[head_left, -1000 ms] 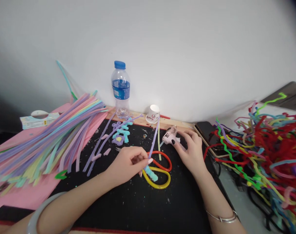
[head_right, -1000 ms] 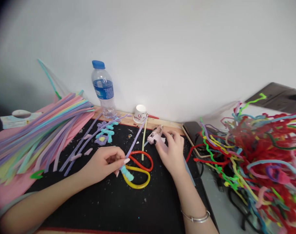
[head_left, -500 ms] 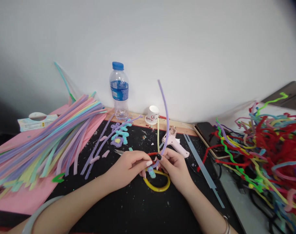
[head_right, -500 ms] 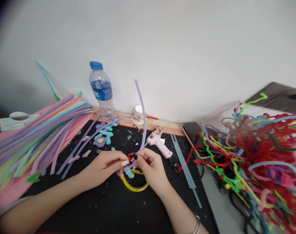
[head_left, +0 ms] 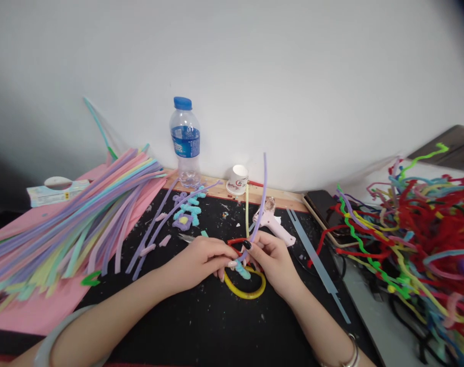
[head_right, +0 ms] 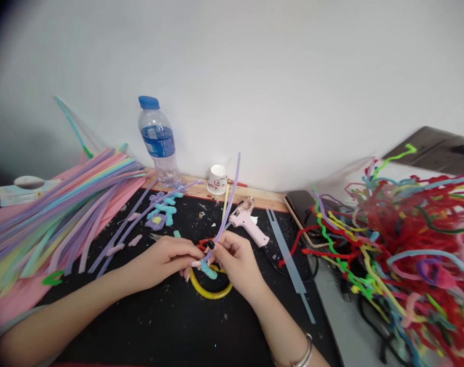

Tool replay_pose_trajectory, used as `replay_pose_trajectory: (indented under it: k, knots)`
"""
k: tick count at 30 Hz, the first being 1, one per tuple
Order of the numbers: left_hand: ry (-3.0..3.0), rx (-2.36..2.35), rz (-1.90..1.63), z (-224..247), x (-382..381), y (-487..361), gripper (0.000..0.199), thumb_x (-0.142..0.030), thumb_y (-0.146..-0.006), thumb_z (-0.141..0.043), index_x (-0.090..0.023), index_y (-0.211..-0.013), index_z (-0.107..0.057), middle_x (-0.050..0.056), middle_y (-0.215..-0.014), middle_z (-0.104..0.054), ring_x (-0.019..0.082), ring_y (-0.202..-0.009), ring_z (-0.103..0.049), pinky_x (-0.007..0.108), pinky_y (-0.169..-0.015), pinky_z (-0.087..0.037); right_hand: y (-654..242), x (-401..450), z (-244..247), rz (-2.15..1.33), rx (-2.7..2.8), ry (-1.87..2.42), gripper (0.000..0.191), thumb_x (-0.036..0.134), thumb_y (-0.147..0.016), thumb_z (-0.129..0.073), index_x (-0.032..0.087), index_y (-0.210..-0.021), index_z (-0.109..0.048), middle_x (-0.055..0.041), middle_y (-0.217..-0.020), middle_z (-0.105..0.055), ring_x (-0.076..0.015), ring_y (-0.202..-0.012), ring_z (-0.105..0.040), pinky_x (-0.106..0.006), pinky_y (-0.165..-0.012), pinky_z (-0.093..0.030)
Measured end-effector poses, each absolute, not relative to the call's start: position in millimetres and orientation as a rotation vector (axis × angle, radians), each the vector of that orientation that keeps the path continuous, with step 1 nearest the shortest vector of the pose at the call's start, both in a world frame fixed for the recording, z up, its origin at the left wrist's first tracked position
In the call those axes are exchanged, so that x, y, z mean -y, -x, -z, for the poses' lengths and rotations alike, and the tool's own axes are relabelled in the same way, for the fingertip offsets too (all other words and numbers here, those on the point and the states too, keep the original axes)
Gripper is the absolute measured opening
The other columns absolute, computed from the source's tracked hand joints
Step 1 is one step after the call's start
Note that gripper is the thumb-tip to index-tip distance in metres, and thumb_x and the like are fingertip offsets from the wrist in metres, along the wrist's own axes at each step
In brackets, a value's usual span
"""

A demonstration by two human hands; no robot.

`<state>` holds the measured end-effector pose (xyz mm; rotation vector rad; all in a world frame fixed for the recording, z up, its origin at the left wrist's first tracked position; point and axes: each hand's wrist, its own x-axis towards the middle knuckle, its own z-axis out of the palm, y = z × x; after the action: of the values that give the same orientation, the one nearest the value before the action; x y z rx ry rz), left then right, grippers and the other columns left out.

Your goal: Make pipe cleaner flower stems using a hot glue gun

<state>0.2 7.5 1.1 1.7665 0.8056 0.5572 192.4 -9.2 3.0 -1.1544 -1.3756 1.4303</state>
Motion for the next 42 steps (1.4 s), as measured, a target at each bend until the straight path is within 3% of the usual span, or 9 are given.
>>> replay_pose_trajectory:
  k: [4, 14, 25, 32, 42]
  knots:
    - [-1.768, -0.777, -0.528, -0.4, -7.6, -0.3, 0.020, -0.021, -0.087, -0.049, -0.017, -0.090, -0.069, 0.003, -0.081, -0.064, 0.010, -0.056, -0.063, 0.018, -0.058, -0.049, -191.6, 10.1, -3.2, -1.464, 1.377, 1.152, 0.030, 0.042, -0.080, -0.061, 0.017, -0.066, -0.054, 0.0024, -0.055, -0.057, -0.0063, -0.042, -0.037, -0.019, -0.042, -0.027]
    - [-1.855, -0.800, -0.560, 0.7, -7.0, -0.3, 0.022, -0.020, -0.088, -0.048, -0.017, -0.084, -0.069, 0.001, -0.068, -0.063, 0.011, -0.054, -0.061, 0.019, -0.060, -0.047, -190.8, 10.3, -4.1, -1.446, 1.404, 1.175, 0.029, 0.041, -0.081, -0.061, 0.017, -0.066, -0.056, 0.0015, -0.057, -0.058, -0.0068, -0.043, -0.040, -0.019, -0.042, -0.029]
    - [-1.781, -0.963, -0.613, -1.5, -5.7, -3.6, 0.023, -0.021, -0.086, -0.049, -0.016, -0.073, -0.067, 0.000, -0.061, -0.064, 0.012, -0.053, -0.062, 0.019, -0.056, -0.046, -192.3, 10.7, -0.2, -1.142, 1.458, 1.237, 0.017, 0.034, -0.082, -0.059, 0.018, -0.076, -0.059, 0.0031, -0.057, -0.052, -0.0088, -0.044, -0.041, -0.021, -0.041, -0.033]
    - [-1.625, -1.039, -0.664, 2.7, -6.7, -4.0, 0.021, -0.023, -0.085, -0.049, -0.015, -0.074, -0.065, 0.001, -0.062, -0.063, 0.012, -0.054, -0.061, 0.021, -0.056, -0.049, -192.2, 14.0, -0.8, -0.777, 1.615, 1.161, 0.010, 0.025, -0.086, -0.055, 0.021, -0.081, -0.063, -0.0052, -0.081, -0.063, -0.0194, -0.076, -0.059, -0.029, -0.063, -0.048]
    - [-1.314, -1.111, -0.741, -3.8, -9.4, -6.3, 0.019, -0.024, -0.084, -0.052, -0.012, -0.072, -0.061, 0.001, -0.060, -0.063, 0.013, -0.055, -0.061, 0.024, -0.058, -0.051, -192.3, 16.2, 3.0, -0.626, 1.706, 1.071, 0.017, 0.011, -0.084, -0.054, 0.023, -0.090, -0.065, -0.0077, -0.100, -0.068, -0.0229, -0.096, -0.062, -0.040, -0.085, -0.049]
